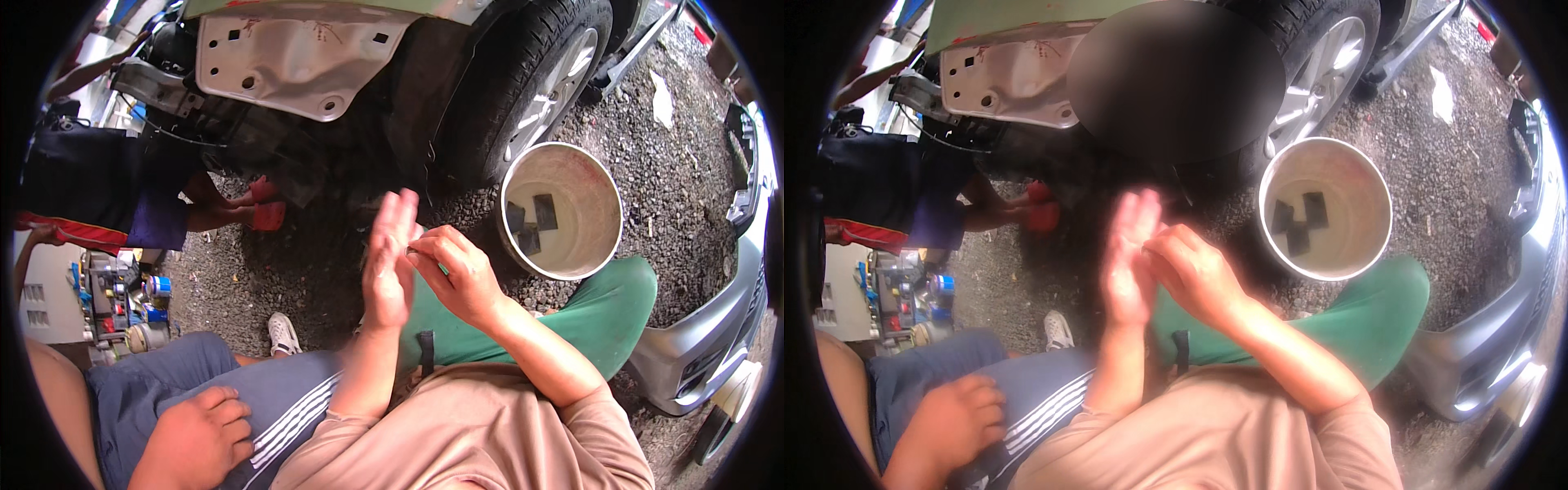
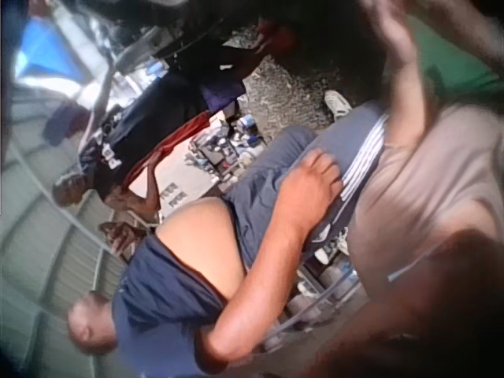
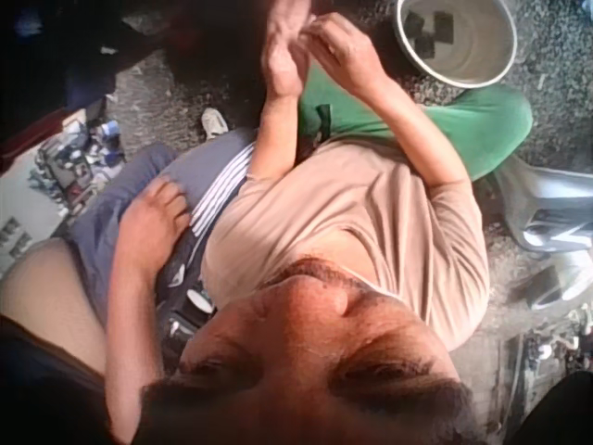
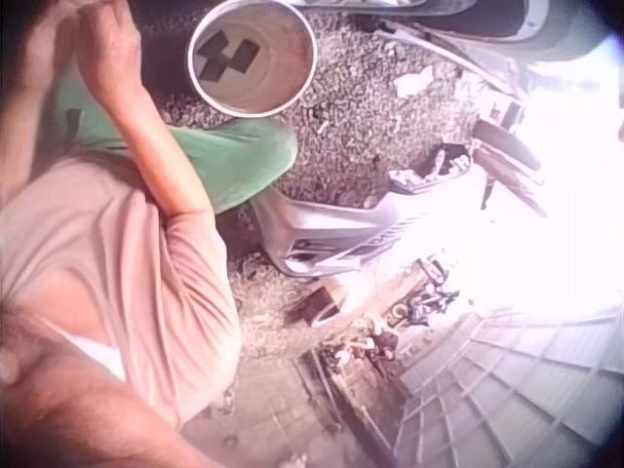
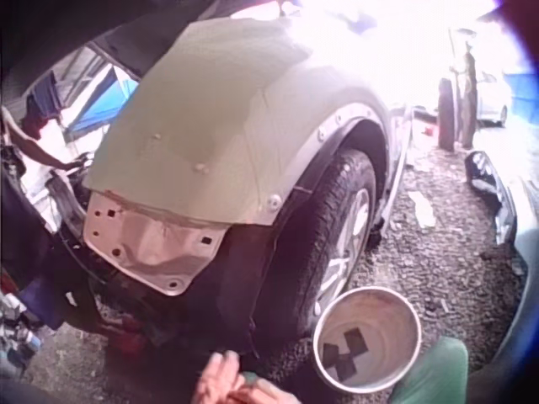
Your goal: The person sits on the ground and works on the front fender of a light green car, using a sanding block to smooth the surface. They repeatedly dip the sanding block into a white bucket and continue sanding the fender area near the wheel arch.
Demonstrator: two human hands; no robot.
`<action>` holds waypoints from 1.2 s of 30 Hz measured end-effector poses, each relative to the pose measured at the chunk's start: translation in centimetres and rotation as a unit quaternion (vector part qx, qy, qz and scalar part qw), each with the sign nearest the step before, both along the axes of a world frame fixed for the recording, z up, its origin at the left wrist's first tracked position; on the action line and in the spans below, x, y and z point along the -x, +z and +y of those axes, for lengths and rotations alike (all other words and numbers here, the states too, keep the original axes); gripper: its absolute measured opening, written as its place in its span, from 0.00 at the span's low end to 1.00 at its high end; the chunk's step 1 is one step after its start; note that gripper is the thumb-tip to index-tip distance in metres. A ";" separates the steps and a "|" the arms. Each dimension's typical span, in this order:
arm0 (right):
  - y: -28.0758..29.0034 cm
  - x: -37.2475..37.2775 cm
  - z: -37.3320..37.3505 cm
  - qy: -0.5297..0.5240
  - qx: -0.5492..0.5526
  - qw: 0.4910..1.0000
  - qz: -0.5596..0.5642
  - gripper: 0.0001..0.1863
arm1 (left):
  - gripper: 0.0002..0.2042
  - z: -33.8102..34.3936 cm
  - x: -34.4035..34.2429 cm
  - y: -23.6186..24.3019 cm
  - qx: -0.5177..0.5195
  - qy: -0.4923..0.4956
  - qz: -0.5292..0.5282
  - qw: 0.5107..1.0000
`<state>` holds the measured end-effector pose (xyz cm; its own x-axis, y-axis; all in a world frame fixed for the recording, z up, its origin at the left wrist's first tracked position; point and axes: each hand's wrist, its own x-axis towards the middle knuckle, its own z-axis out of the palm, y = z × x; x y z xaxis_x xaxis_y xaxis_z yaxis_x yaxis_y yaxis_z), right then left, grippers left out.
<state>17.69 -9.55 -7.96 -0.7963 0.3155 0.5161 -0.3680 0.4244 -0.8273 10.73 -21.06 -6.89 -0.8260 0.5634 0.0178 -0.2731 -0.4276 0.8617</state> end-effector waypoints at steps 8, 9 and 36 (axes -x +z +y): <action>2.0 1.1 -0.4 0.044 0.226 0.971 -0.071 0.05 | 0.21 3.7 13.2 12.3 -0.018 0.254 0.358 0.898; 2.3 1.3 -0.3 0.049 0.206 0.975 -0.065 0.06 | 0.19 3.8 13.6 12.7 -0.010 0.268 0.337 0.903; 12.7 12.8 -0.1 -0.090 -0.074 0.983 0.145 0.09 | 0.07 4.4 15.5 13.8 0.092 0.343 0.351 0.866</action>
<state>4.86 -9.68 4.70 -0.5476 0.3434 0.7631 -0.4862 0.6116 -0.6241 -4.76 -16.62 6.91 -0.7890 -0.0094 0.6143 0.6108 -0.1196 0.7827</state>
